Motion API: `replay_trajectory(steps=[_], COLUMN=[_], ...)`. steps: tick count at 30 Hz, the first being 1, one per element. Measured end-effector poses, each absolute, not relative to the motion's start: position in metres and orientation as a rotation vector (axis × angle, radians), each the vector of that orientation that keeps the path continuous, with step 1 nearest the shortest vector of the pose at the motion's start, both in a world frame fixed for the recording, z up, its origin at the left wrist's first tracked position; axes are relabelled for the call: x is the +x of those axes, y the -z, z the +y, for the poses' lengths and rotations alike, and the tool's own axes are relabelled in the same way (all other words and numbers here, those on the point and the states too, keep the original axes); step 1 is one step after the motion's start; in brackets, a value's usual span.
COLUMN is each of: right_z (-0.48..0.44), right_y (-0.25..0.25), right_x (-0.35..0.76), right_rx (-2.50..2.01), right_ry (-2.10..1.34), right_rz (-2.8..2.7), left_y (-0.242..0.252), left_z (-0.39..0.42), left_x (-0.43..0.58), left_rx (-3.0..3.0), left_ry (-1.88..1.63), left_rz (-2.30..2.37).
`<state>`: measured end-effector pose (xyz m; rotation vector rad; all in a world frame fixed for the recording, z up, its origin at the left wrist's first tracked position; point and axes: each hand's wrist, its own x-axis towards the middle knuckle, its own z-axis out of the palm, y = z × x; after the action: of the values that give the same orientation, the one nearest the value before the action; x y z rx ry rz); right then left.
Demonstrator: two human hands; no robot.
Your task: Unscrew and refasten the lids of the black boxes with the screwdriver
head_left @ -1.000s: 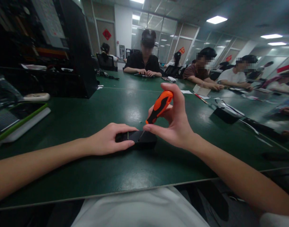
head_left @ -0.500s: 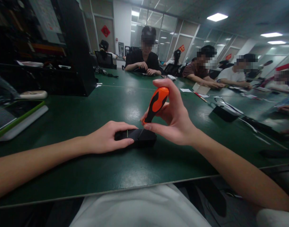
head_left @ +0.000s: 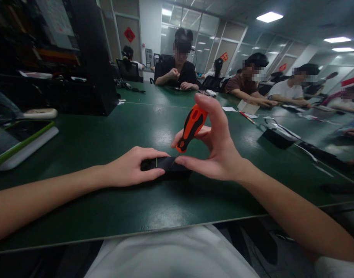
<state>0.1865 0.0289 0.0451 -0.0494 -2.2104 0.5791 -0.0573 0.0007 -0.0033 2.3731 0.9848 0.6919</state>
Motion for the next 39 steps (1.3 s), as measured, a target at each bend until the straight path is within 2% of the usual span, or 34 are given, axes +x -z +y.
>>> replay_trajectory(steps=[5,10,21,39], right_z=[0.034,0.037,0.049,0.052], right_y=[-0.044,-0.039,-0.051,-0.049], right_x=[0.187,0.185,0.2,0.201], right_rx=[-0.194,-0.135,-0.348,-0.424], right_ry=[-0.661,-0.793,-0.556,-0.561], right_rz=[-2.18,-2.154,-2.05,-2.116], left_y=[0.003,0.002,-0.004,-0.003], left_z=[0.001,0.003,0.002,0.002], left_x=[-0.056,-0.059,-0.056,-0.055], left_rx=[2.361,2.262,2.29,2.3], left_ry=[-0.69,-0.635,-0.571,-0.58], left_rz=[0.996,0.999,1.045,1.023])
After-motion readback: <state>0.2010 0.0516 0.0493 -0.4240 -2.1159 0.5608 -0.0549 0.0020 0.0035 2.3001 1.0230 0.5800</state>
